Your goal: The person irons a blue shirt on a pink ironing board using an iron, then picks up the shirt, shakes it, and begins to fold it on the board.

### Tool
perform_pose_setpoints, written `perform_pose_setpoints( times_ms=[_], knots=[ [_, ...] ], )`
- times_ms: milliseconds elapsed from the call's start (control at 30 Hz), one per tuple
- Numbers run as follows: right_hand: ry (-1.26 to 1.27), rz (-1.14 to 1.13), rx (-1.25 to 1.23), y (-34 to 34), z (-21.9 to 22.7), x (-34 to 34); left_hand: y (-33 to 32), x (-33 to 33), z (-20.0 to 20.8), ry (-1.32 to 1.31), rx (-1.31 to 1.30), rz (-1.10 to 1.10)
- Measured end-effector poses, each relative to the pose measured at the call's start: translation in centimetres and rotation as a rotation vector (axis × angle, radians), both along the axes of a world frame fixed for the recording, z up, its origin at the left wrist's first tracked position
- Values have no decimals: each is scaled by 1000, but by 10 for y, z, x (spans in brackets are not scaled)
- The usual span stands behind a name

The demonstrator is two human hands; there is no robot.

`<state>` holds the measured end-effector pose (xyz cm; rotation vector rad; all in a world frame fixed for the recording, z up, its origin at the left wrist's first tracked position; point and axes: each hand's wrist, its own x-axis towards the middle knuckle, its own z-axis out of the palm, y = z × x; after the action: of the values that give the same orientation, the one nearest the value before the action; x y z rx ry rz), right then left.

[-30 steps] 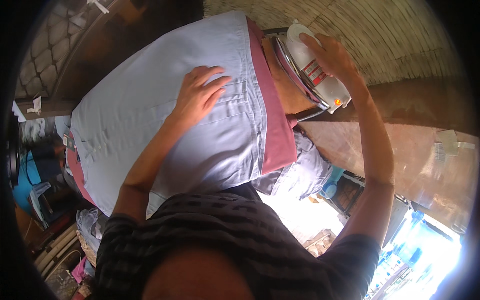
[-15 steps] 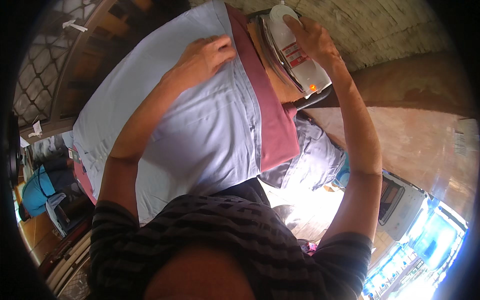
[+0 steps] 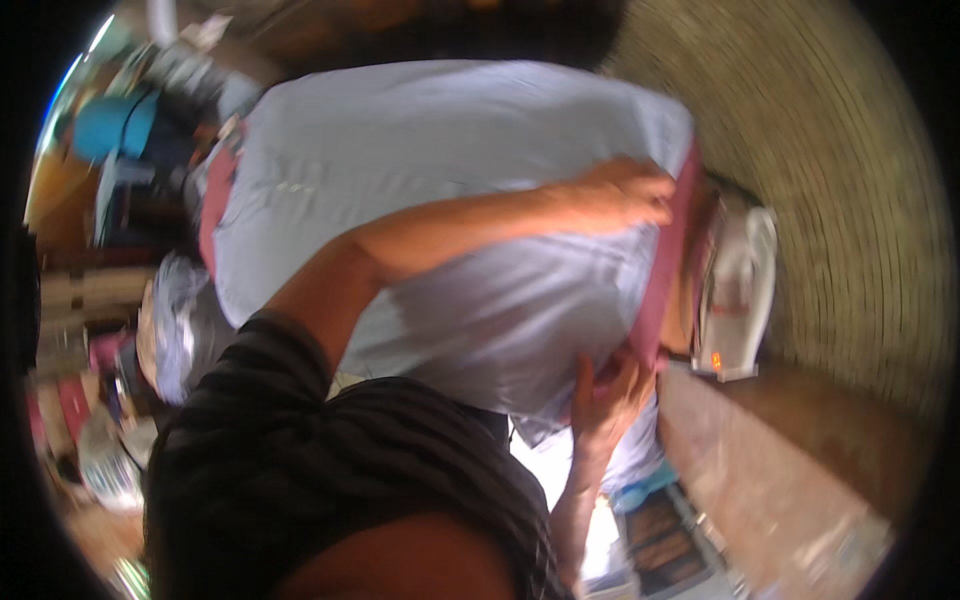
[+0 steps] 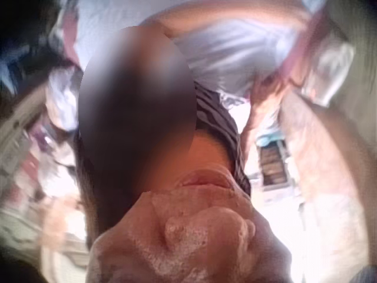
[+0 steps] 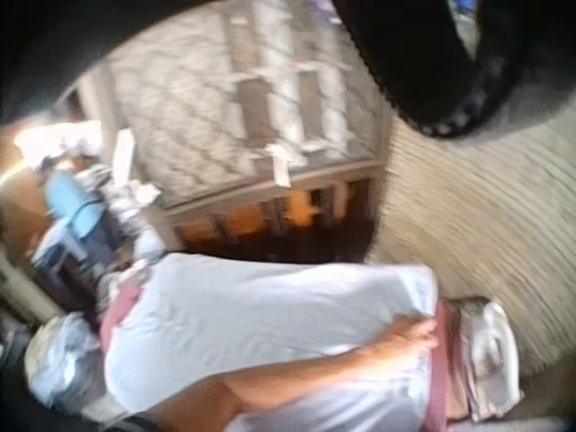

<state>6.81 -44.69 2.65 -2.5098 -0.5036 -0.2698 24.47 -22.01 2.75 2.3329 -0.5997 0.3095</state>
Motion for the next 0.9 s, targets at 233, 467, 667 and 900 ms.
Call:
perform_pose_setpoints(
  times_ms=[233, 467, 667, 900],
  knots=[
    [-16, -107, -62, 13, -25, -8, -7, -10, -22, -330, 67, 107],
    [261, -147, 133, -9, -24, -8, -19, -8, -31, -313, 95, 141],
    [375, -118, 310, -27, -6, -1, -23, -14, -33, -323, 50, 156],
    [533, -92, 358, -66, 0, -29, -45, -46, -28, -325, 123, 154]
  ],
)
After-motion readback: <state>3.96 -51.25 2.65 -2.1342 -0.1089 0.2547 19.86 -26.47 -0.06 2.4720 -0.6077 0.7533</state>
